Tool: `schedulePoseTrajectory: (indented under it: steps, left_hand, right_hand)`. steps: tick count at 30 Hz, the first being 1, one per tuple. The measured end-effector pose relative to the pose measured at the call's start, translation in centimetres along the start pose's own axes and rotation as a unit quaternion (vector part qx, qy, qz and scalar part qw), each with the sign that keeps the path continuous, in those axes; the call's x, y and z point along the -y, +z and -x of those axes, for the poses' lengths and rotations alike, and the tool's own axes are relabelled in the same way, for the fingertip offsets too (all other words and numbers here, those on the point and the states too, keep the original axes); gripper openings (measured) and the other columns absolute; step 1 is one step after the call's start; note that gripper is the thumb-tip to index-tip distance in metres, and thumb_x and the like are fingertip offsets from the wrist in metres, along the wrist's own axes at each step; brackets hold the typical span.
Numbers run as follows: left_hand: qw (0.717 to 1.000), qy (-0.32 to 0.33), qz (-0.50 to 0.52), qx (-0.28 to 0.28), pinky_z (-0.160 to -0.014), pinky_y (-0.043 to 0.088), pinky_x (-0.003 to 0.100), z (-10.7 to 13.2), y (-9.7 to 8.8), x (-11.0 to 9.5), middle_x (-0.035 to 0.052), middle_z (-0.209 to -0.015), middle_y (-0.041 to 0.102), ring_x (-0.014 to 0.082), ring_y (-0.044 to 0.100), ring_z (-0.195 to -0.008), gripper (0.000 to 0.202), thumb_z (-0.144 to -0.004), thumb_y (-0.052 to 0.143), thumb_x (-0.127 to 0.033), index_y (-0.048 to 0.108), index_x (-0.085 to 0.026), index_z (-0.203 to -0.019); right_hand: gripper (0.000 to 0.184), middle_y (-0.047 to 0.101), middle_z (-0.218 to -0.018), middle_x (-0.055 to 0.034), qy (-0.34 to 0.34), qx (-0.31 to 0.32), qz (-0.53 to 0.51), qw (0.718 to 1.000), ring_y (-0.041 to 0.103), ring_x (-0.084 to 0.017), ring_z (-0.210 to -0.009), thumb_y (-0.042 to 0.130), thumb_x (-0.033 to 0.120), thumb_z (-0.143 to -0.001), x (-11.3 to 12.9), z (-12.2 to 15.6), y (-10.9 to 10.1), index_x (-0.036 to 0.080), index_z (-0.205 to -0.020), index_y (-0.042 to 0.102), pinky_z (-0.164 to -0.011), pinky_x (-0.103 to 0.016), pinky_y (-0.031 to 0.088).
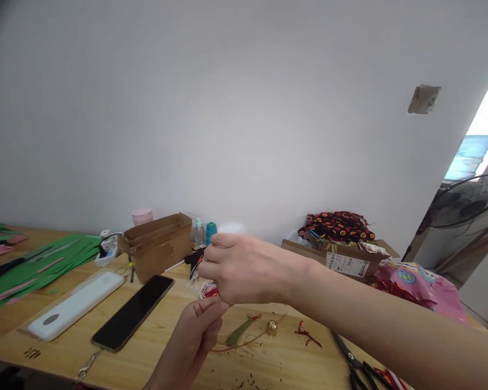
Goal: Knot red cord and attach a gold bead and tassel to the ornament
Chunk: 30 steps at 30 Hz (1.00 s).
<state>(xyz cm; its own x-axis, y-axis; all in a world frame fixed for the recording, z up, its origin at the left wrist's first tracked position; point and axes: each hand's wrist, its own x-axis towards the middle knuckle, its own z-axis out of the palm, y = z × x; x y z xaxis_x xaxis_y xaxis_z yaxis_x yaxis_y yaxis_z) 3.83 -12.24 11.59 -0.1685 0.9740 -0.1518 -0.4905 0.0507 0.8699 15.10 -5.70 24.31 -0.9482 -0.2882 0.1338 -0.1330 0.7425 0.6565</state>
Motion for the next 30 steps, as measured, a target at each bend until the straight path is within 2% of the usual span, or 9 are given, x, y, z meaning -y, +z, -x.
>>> schedulePoseTrajectory:
  steps: [16, 30]
  left_hand:
    - [1.000, 0.004, 0.002, 0.013, -0.034, 0.004, 0.017, -0.15, 0.06, -0.01, -0.0128, -0.036, 0.020, 0.0016, 0.008, -0.036, 0.021, -0.059, 0.067, -0.023, 0.052, -0.014, -0.047]
    - [1.000, -0.005, 0.004, 0.017, -0.035, 0.004, 0.017, -0.52, 0.04, 0.17, -0.0129, -0.037, 0.020, 0.0019, 0.008, -0.037, 0.017, -0.061, 0.066, -0.024, 0.056, -0.013, -0.053]
  right_hand:
    - [0.028, 0.051, -0.069, -0.0016, -0.021, 0.010, -0.003, 1.000, 0.041, -0.015, -0.069, 0.048, 0.004, -0.076, -0.33, -0.11, -0.49, 0.017, -0.052, 0.053, -0.071, -0.031, 0.033]
    - [0.028, 0.049, -0.068, -0.0009, 0.010, 0.007, -0.003, 1.000, 0.040, -0.015, -0.068, 0.047, 0.009, -0.079, -0.53, 0.17, 0.06, 0.017, -0.054, 0.053, -0.072, -0.030, 0.034]
